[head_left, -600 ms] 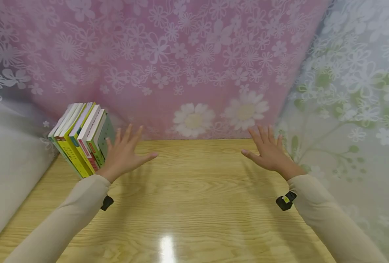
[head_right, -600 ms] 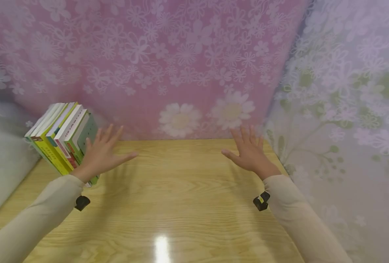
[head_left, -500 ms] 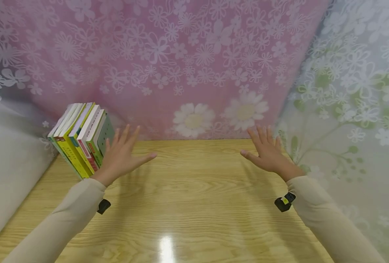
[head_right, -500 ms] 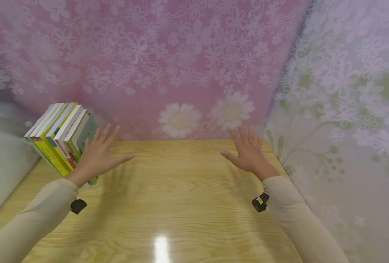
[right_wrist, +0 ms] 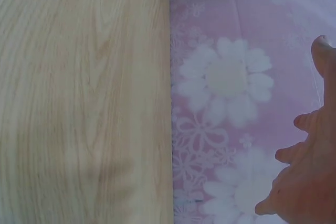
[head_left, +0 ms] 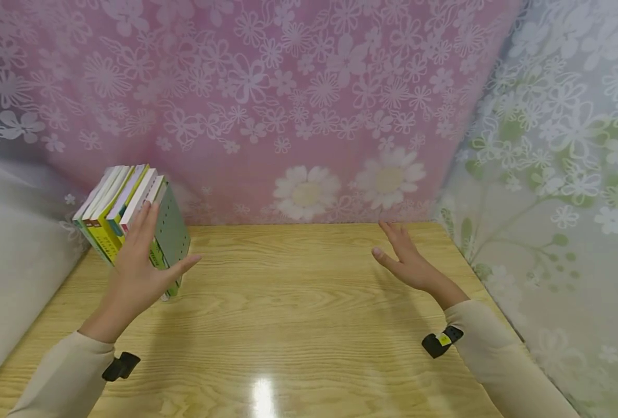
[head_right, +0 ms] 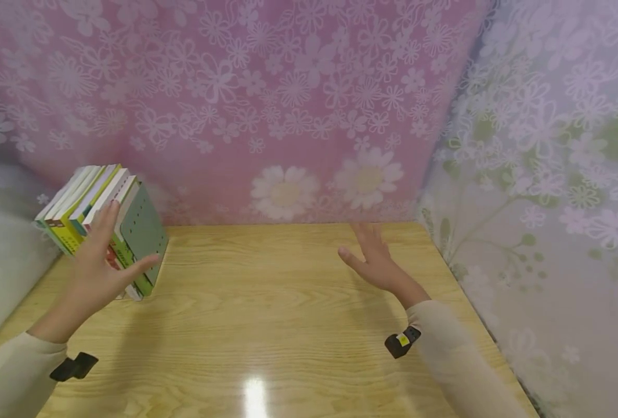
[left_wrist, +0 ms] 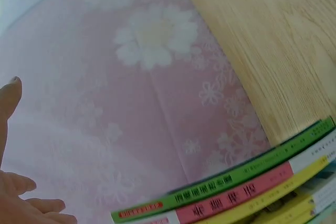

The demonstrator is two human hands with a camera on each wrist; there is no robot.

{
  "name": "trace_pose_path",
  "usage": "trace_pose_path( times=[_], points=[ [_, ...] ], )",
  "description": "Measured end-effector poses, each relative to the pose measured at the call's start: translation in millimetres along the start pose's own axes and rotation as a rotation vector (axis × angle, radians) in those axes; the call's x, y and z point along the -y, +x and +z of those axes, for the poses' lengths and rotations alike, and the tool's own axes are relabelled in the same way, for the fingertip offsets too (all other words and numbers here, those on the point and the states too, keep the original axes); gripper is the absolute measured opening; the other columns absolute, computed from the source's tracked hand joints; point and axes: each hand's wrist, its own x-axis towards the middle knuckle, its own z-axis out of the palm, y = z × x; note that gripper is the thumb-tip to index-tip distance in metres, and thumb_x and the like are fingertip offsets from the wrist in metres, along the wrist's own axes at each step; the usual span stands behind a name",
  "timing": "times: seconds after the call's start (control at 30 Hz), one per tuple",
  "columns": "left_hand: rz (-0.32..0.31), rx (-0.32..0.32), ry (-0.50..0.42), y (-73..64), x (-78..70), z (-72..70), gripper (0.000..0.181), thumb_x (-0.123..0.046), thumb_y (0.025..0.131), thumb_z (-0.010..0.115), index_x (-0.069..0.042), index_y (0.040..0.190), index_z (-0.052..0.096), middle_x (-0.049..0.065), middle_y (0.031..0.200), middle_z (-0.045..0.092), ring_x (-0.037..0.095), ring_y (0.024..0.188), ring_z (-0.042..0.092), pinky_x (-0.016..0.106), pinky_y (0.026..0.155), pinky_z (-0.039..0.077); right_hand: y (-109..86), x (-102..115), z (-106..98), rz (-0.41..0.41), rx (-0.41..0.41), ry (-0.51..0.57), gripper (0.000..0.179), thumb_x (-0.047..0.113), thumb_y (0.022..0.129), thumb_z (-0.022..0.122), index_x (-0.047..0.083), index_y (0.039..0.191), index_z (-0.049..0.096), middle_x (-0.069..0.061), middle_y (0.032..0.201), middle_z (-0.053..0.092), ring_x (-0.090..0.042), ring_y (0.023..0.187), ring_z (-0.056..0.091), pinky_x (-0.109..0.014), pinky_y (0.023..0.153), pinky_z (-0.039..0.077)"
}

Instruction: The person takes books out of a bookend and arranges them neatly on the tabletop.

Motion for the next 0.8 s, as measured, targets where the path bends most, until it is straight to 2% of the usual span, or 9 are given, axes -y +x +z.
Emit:
trace_pose_path(
  times=[0.13, 0.17, 0.3, 0.4, 0.53, 0.8],
  points=[
    [-0.017, -0.077, -0.051, -9.2, 10.5, -10.7, 0.107, -0.029, 0.078, 0.081, -0.023, 0.155, 0.007, 0.006, 0.161, 0.005, 0.033, 0.147, 0.004, 0.069, 0.105, 0.022, -3.9, 3, 11, -0.014, 0.007, 0.057, 0.071, 0.039, 0.102, 0.043, 0.024, 0.155, -0.001, -0.011, 0.160, -0.009, -0.037, 0.142, -0.023, -0.077, 0.101, -0.001],
    [-0.026, -0.094, -0.073, -11.6, 13.5, -13.2, 0.107, -0.026, 0.078, 0.081, -0.023, 0.155, 0.008, 0.006, 0.161, 0.005, 0.034, 0.146, 0.004, 0.072, 0.106, 0.010, -5.0, 4, 13, -0.015, 0.011, 0.074, 0.071, 0.039, 0.102, 0.044, 0.024, 0.155, 0.000, -0.010, 0.160, -0.009, -0.037, 0.142, -0.023, -0.077, 0.101, -0.001],
    [-0.053, -0.183, -0.076, -19.7, 25.0, -21.4, 0.105, -0.022, 0.078, 0.082, -0.018, 0.155, 0.011, 0.007, 0.160, 0.008, 0.032, 0.146, 0.005, 0.062, 0.113, 0.005, -8.7, 6, 24, -0.018, 0.024, 0.140, 0.069, 0.036, 0.102, 0.045, 0.025, 0.155, 0.001, -0.008, 0.160, -0.008, -0.034, 0.143, -0.022, -0.077, 0.102, 0.000],
    [-0.100, -0.232, -0.083, -24.0, 32.3, -25.8, 0.104, -0.021, 0.079, 0.080, -0.018, 0.155, 0.009, 0.004, 0.160, 0.009, 0.025, 0.147, 0.005, 0.054, 0.117, 0.005, -11.0, 7, 33, -0.031, 0.023, 0.177, 0.068, 0.035, 0.103, 0.044, 0.026, 0.155, 0.002, -0.008, 0.161, -0.006, -0.035, 0.144, -0.018, -0.076, 0.103, 0.003],
    [-0.183, -0.275, -0.123, -26.8, 41.3, -27.6, 0.101, -0.019, 0.082, 0.077, -0.024, 0.155, 0.007, -0.005, 0.159, 0.007, 0.013, 0.146, 0.004, 0.045, 0.119, 0.004, -13.5, 8, 45, -0.056, 0.013, 0.225, 0.067, 0.033, 0.103, 0.045, 0.025, 0.155, 0.004, -0.010, 0.161, -0.001, -0.038, 0.145, -0.010, -0.075, 0.104, 0.008],
    [-0.300, -0.334, -0.160, -31.6, 61.3, -23.0, 0.092, -0.018, 0.086, 0.073, -0.024, 0.154, 0.012, -0.003, 0.158, 0.012, 0.013, 0.144, 0.011, 0.036, 0.119, 0.008, -17.4, 13, 65, -0.069, 0.030, 0.292, 0.066, 0.032, 0.102, 0.048, 0.027, 0.155, 0.008, -0.009, 0.161, 0.004, -0.040, 0.145, 0.004, -0.073, 0.104, 0.017]
  ],
)
